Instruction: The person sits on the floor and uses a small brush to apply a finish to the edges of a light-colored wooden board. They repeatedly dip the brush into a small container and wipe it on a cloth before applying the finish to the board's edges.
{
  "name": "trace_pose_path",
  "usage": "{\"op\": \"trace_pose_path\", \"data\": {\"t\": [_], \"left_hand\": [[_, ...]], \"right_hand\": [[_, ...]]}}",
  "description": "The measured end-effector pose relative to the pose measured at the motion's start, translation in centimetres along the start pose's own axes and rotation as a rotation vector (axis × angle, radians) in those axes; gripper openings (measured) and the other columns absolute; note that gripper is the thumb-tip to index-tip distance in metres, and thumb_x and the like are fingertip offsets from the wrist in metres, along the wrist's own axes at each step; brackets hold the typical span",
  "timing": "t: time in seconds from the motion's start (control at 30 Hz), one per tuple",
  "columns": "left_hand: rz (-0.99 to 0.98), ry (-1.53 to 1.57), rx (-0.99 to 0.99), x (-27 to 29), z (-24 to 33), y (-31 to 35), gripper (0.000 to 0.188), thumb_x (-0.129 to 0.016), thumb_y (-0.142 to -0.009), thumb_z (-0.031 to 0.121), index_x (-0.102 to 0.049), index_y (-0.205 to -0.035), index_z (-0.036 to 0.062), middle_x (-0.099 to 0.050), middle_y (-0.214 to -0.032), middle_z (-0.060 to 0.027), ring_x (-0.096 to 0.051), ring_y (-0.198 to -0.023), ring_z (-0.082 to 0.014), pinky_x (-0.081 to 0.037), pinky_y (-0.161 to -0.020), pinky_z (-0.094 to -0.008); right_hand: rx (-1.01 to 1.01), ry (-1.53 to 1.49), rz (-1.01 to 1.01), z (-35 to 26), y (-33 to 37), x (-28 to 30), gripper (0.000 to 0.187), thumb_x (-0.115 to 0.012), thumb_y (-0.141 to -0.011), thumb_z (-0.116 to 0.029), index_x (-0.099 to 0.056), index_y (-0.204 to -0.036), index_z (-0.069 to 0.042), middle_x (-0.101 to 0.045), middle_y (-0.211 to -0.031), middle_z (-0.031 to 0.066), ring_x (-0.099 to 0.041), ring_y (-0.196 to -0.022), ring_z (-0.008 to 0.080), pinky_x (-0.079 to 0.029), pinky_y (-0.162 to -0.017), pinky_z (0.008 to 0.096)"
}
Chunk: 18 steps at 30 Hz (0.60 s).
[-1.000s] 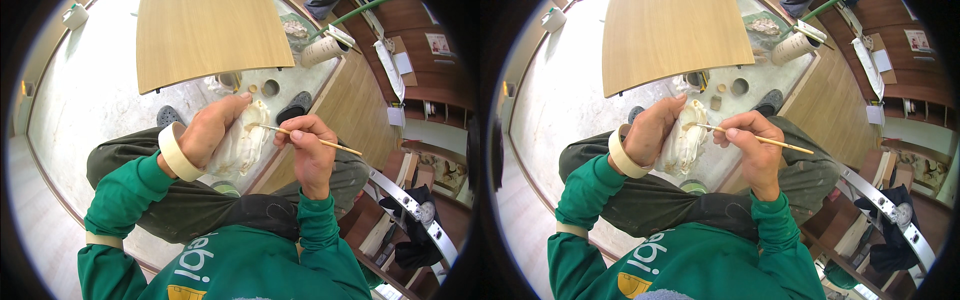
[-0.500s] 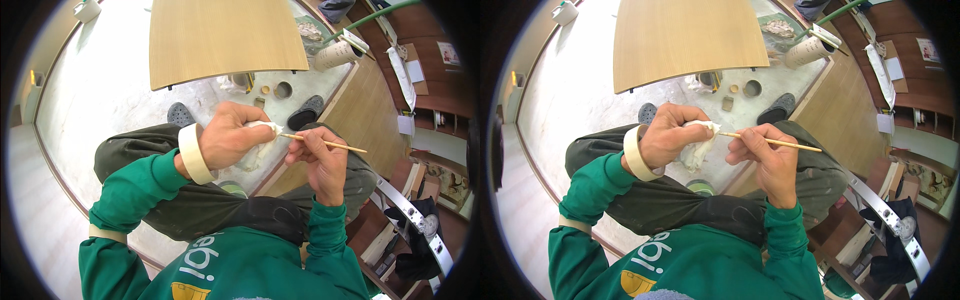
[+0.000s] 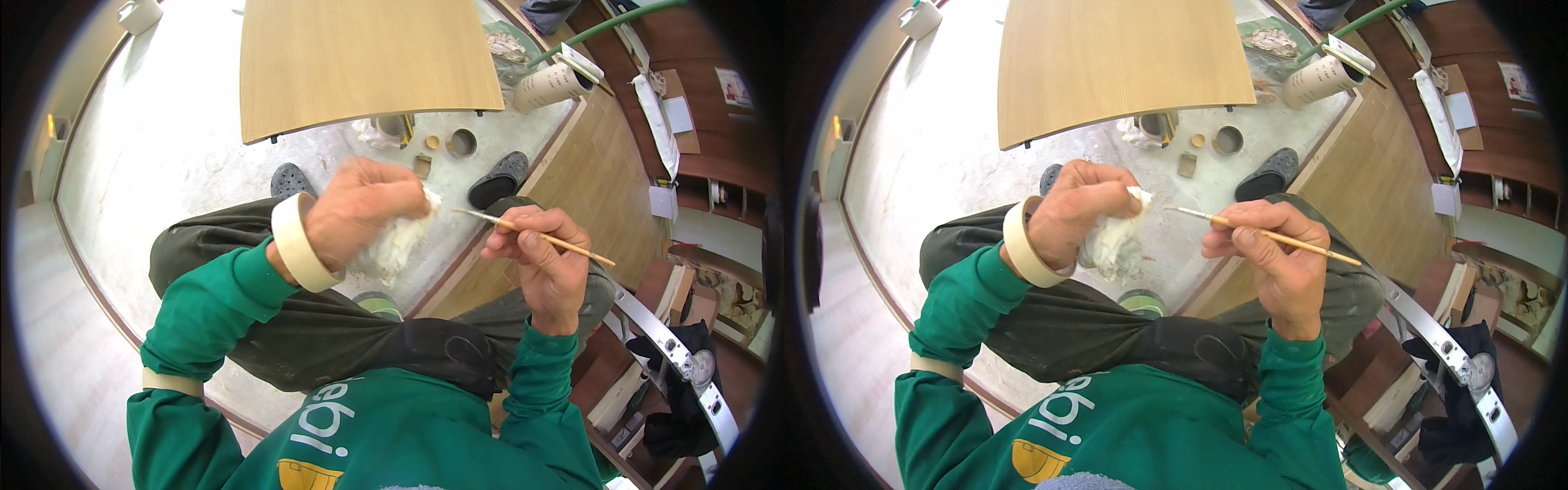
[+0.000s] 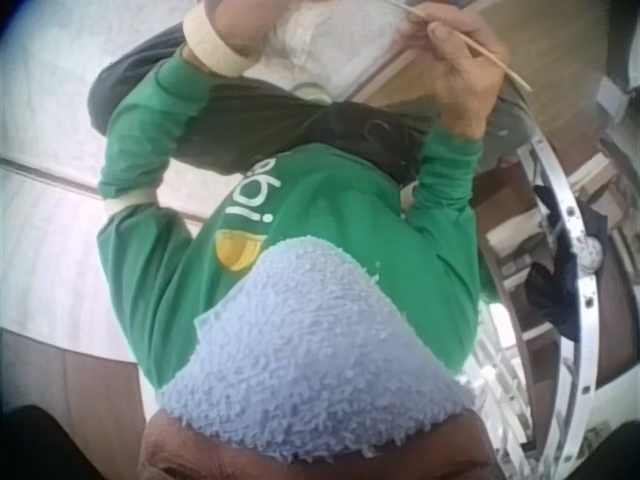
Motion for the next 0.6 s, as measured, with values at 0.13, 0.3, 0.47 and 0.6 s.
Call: {"op": "trace_pose_path", "data": {"t": [0.13,0.3,0.47,0.6], "left_hand": [[0.057,0.045,-0.023,0.9,0.4,-0.6,0.02,-0.07,-0.09,0.016,-0.075,-0.084,-0.0026,-0.068,-0.079,-0.0027,-0.06,-0.07,-0.0091,-0.048,-0.065,-0.0255],[0.014,0.109,0.017,-0.8,-0.3,-0.9,0.022,-0.068,-0.093,0.017,-0.075,-0.091,-0.0033,-0.071,-0.081,-0.006,-0.065,-0.069,-0.012,-0.051,-0.065,-0.0261],[-0.127,0.007,0.04,-2.2,0.0,-0.6,0.018,-0.07,-0.092,0.016,-0.075,-0.092,-0.0014,-0.071,-0.078,-0.0048,-0.064,-0.066,-0.0103,-0.05,-0.062,-0.0249],[-0.101,-0.119,0.0,-1.9,0.2,-0.4,0.018,-0.074,-0.088,0.015,-0.076,-0.089,-0.0029,-0.069,-0.077,-0.0026,-0.059,-0.071,-0.0069,-0.046,-0.062,-0.0239]], "right_hand": [[-0.016,-0.052,-0.025,-0.3,-0.1,0.5,0.018,-0.067,-0.095,-0.004,-0.07,-0.105,0.011,-0.074,-0.098,0.0224,-0.076,-0.082,0.0292,-0.066,-0.075,0.0423],[-0.068,-0.07,-0.037,0.6,-0.3,-0.1,0.017,-0.068,-0.095,-0.003,-0.07,-0.106,0.01,-0.075,-0.095,0.0214,-0.076,-0.079,0.0276,-0.066,-0.071,0.0408],[-0.138,0.007,0.0,1.7,-0.5,-0.1,0.016,-0.07,-0.094,-0.002,-0.07,-0.105,0.009,-0.075,-0.092,0.0208,-0.076,-0.074,0.026,-0.066,-0.069,0.0389],[-0.297,-0.064,0.044,3.2,-0.2,0.3,0.015,-0.071,-0.094,-0.003,-0.07,-0.104,0.009,-0.075,-0.089,0.021,-0.076,-0.073,0.0263,-0.066,-0.068,0.0382]]}}
Point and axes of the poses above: each hand's wrist, its own y-axis away from the middle knuckle, its own x-axis out of the back of the hand, z = x × y, the point moved 9 cm from there along -y, towards the middle knuckle
